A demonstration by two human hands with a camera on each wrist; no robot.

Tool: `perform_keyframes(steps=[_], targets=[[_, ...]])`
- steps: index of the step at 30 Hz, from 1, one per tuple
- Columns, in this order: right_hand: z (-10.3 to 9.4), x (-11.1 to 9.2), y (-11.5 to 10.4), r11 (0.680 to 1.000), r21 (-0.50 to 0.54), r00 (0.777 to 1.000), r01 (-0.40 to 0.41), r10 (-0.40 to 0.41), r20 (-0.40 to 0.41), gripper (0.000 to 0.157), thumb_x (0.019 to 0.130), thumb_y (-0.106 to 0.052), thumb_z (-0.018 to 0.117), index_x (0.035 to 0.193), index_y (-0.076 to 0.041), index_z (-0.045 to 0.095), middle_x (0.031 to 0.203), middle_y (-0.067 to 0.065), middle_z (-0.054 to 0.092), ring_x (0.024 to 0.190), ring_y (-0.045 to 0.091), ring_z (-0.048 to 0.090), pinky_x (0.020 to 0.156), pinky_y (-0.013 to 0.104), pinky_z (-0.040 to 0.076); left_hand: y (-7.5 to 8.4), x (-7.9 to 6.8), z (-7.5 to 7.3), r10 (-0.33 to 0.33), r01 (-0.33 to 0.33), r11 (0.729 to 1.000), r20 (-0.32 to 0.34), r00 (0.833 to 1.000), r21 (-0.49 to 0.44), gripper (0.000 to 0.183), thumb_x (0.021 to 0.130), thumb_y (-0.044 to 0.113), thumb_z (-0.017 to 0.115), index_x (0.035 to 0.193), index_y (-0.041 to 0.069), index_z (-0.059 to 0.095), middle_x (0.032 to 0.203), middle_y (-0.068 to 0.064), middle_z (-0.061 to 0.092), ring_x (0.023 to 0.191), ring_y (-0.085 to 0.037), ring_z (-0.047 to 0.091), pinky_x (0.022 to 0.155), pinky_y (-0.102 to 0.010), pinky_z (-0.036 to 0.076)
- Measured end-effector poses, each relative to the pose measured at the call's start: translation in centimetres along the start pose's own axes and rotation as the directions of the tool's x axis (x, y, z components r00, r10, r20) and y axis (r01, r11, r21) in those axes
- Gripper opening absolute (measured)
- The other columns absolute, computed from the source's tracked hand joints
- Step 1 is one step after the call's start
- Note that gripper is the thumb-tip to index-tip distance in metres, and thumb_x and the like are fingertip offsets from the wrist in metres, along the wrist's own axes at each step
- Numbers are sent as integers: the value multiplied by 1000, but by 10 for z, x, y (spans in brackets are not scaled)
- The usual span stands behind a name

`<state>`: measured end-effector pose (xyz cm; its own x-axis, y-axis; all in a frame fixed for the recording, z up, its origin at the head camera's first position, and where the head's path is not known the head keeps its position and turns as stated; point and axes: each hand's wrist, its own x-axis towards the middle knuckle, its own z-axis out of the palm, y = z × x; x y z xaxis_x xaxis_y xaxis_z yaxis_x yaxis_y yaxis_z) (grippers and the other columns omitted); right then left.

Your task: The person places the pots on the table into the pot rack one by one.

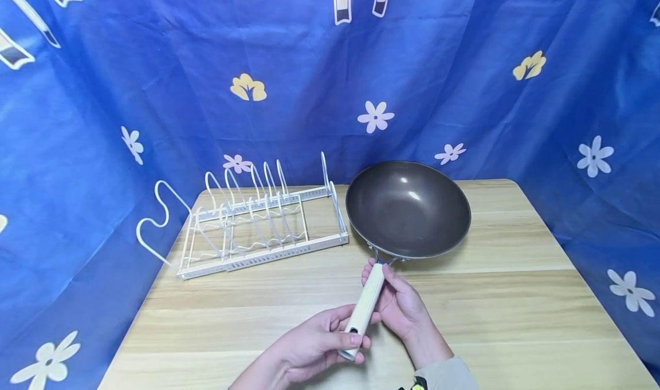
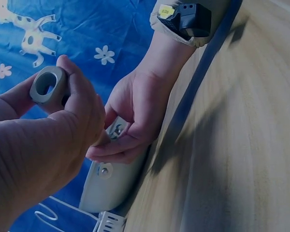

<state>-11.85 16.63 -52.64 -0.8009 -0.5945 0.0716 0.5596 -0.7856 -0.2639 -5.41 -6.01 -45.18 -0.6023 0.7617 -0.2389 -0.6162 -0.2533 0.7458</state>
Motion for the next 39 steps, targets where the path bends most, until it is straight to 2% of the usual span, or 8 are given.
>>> perform_keyframes(steps=[2,9,13,16,21,29,34,39], targets=[[-1,-1,0,1000,6,1000,-13,13,22,55,120,-29,20,144,-6,64,135,8,72,127,20,72,120,27,52,1,-1,0,-1,1,1000,9,1000,3,68,103,0,66,162,-7,33,138,7,67,103,-4,71,91,-22,63],[-2,-4,-1,999,41,997,-29,26,67,55,120,-31,20,146,-7,63,136,9,71,129,20,71,123,27,49,5,-3,1,-14,14,1000,45,999,11,66,104,3,67,161,-7,36,116,5,73,100,-4,73,92,-21,63],[-1,-6,-1,999,43,996,-31,28,82,54,120,-30,21,146,-7,62,136,8,71,129,20,70,123,27,48,5,-3,4,-16,15,1000,54,998,15,64,105,4,66,160,-6,37,111,6,74,99,-4,73,92,-21,63],[0,-8,-2,998,46,996,-35,31,85,53,120,-31,22,145,-8,63,137,8,71,130,20,70,123,28,49,5,-4,5,-16,15,1000,65,998,14,64,105,5,67,161,-6,37,114,6,74,99,-4,73,93,-21,63],[-1,-12,-2,998,58,993,-35,28,115,52,120,-30,22,146,-9,62,137,9,71,131,20,69,125,28,47,4,-5,6,-4,3,1000,102,995,4,66,106,7,67,162,-6,35,129,7,71,104,-4,72,94,-22,63],[3,-13,-4,999,41,978,0,-9,207,50,120,-31,25,149,-9,59,139,9,70,132,19,69,126,27,46,2,-6,10,21,-25,999,153,988,28,69,107,10,66,165,-4,31,117,5,75,100,-5,74,93,-23,63],[9,-12,-4,999,40,971,20,-29,236,45,119,-29,33,151,-11,58,139,10,70,130,19,69,123,27,48,5,-8,12,31,-40,998,179,983,46,72,107,9,67,166,-4,28,127,6,73,105,-3,73,93,-23,64],[16,-14,-5,998,39,967,46,-54,248,40,118,-25,37,149,-10,58,138,11,70,129,20,69,122,28,49,7,-10,14,39,-57,995,216,976,77,70,107,9,68,166,-2,32,135,9,70,105,-2,72,92,-24,64]])
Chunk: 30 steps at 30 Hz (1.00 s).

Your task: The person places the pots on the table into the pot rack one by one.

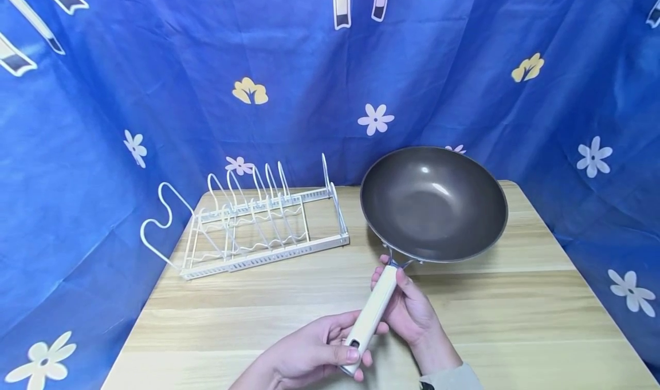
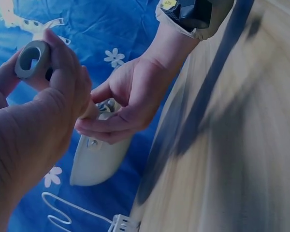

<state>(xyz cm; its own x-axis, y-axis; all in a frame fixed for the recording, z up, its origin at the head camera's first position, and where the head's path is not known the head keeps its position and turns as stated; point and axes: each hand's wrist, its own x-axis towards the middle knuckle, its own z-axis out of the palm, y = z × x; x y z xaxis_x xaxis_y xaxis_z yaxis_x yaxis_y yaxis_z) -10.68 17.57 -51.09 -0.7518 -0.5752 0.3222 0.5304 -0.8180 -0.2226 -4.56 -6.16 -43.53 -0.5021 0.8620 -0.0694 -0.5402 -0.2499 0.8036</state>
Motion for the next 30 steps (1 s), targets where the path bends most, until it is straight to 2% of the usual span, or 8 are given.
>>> perform_keyframes(steps=[5,12,16,23,30], targets=[[7,0,-4,1000,-20,1000,9,-9,17,37,117,-24,43,147,-9,59,138,10,70,129,20,69,123,28,49,-1,0,3,66,-66,998,52,996,-6,61,109,8,64,161,-6,37,138,8,69,105,-3,71,90,-24,64],[14,2,-5,1000,-3,999,19,-19,37,38,117,-24,44,146,-6,59,139,12,70,130,23,69,125,30,48,1,2,6,63,-61,998,64,996,-29,60,109,6,63,162,-5,37,143,8,67,107,-4,71,91,-24,64],[19,4,-4,999,-11,999,31,-31,42,38,117,-24,43,146,-6,59,140,13,72,131,24,71,125,32,48,1,3,7,69,-66,997,75,995,-34,61,108,8,64,162,-6,36,140,8,68,107,-3,71,92,-23,64],[32,7,-4,991,-117,997,64,-68,-34,36,118,-20,39,142,-4,62,136,13,74,127,23,73,119,31,54,-1,2,5,88,-85,996,85,992,-39,61,109,9,64,161,-5,36,147,8,64,110,-3,70,92,-23,64],[42,8,-3,974,-227,992,28,-55,-113,37,119,-18,37,137,-6,67,130,10,77,122,20,75,116,30,56,-3,-2,2,78,-78,997,103,992,-6,62,106,14,72,158,-3,44,115,8,75,106,-3,72,94,-25,65]])
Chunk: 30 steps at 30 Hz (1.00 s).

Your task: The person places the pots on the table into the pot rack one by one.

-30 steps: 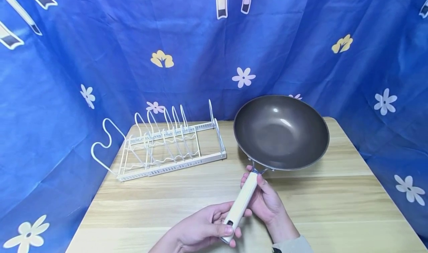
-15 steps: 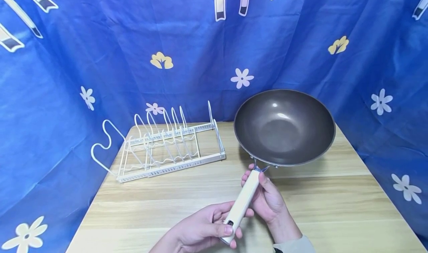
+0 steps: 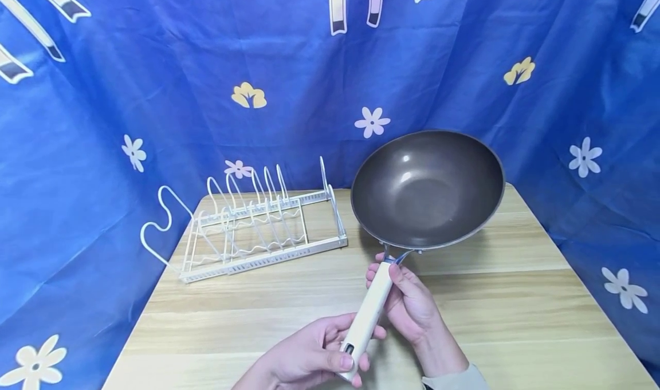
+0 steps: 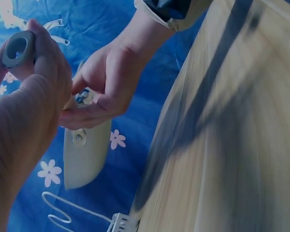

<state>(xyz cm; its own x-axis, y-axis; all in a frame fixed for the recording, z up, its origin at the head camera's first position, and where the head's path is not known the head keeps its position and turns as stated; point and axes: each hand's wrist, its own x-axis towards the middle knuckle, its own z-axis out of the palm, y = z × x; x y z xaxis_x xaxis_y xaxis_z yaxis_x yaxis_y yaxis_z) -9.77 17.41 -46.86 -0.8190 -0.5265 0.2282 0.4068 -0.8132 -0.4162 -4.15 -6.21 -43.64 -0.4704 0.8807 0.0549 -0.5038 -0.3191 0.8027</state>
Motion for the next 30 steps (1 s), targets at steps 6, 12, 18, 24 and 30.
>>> perform_keyframes(steps=[6,12,18,24,30], targets=[[5,-1,-1,996,-85,999,-10,5,-52,37,118,-14,37,135,-7,69,126,8,77,119,18,75,115,31,57,1,-4,-5,-21,20,998,9,1000,57,73,103,19,77,159,-8,39,124,8,74,106,-3,73,94,-26,64],[11,-1,0,979,-200,992,-30,4,-130,37,118,-12,38,131,-10,72,120,7,79,116,17,76,114,31,58,4,-10,-8,-43,42,990,2,999,137,65,102,17,78,154,-2,44,128,-17,73,107,-4,75,95,-25,64],[16,0,-1,953,-303,984,-26,-29,-175,32,116,-7,43,131,-11,71,117,6,82,113,17,78,111,32,59,10,-15,-5,-102,111,976,-59,993,189,58,101,2,74,151,3,46,127,-5,72,105,-2,76,92,-21,64],[21,2,-3,913,-407,986,-15,-55,-160,30,115,-5,45,132,-11,69,116,3,83,109,14,80,107,30,61,15,-15,2,-120,147,967,-135,983,209,52,102,0,68,150,1,47,124,7,70,102,-3,76,87,-22,65],[23,5,-4,885,-466,983,-10,-76,-165,28,115,-4,45,131,-10,68,115,3,83,108,14,80,105,29,62,17,-15,8,-121,168,958,-201,972,232,48,103,1,66,148,-3,48,120,6,70,98,-4,74,85,-22,64]])
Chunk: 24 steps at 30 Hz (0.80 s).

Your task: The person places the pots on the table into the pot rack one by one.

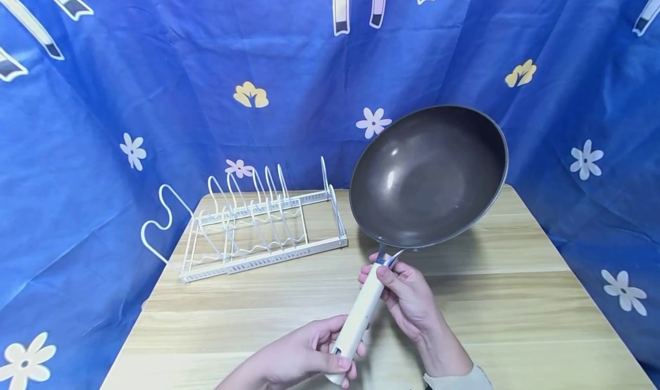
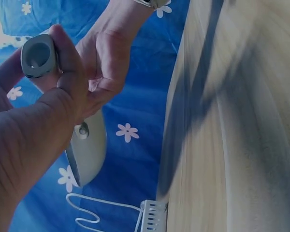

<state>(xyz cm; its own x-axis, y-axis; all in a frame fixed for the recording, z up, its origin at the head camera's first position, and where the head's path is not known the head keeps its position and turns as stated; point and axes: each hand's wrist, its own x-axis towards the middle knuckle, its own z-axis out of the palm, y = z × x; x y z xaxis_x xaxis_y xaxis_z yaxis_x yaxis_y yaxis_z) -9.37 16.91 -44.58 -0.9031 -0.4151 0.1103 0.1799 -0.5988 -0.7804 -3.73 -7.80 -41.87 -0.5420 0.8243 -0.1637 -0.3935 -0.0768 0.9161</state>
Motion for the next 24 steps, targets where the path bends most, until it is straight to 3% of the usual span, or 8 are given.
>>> perform_keyframes(steps=[11,14,18,20,24], targets=[[4,-2,-2,997,-79,1000,18,-19,-12,27,114,-3,47,130,-9,68,113,2,83,106,14,80,103,30,63,2,-3,2,3,24,969,-109,994,244,42,98,11,81,136,7,64,120,5,81,95,3,73,84,-14,60],[6,-1,-4,989,-146,998,20,-29,-56,25,113,-3,51,128,-10,69,111,1,83,104,14,81,101,30,64,2,-5,3,7,53,955,-200,980,291,48,95,10,84,139,4,66,108,3,82,91,1,74,80,-13,58],[9,1,-6,971,-241,990,8,-41,-133,21,111,-4,57,125,-12,71,107,-1,83,102,14,81,99,29,65,1,-6,6,3,108,941,-330,944,319,57,89,6,88,142,3,67,99,0,82,91,-2,74,78,-13,58],[11,2,-7,962,-274,985,-7,-41,-168,20,110,-4,58,123,-13,71,106,-1,83,101,13,82,98,29,65,0,-6,7,0,124,937,-357,934,325,56,88,5,88,140,4,68,103,-1,83,97,-3,76,82,-13,59],[18,3,-8,944,-327,972,-43,-36,-232,18,108,-3,63,122,-9,70,102,-1,83,99,15,82,97,30,66,1,-7,8,-2,148,912,-357,934,382,54,89,5,87,139,6,67,111,-1,84,103,-4,77,89,-15,60]])
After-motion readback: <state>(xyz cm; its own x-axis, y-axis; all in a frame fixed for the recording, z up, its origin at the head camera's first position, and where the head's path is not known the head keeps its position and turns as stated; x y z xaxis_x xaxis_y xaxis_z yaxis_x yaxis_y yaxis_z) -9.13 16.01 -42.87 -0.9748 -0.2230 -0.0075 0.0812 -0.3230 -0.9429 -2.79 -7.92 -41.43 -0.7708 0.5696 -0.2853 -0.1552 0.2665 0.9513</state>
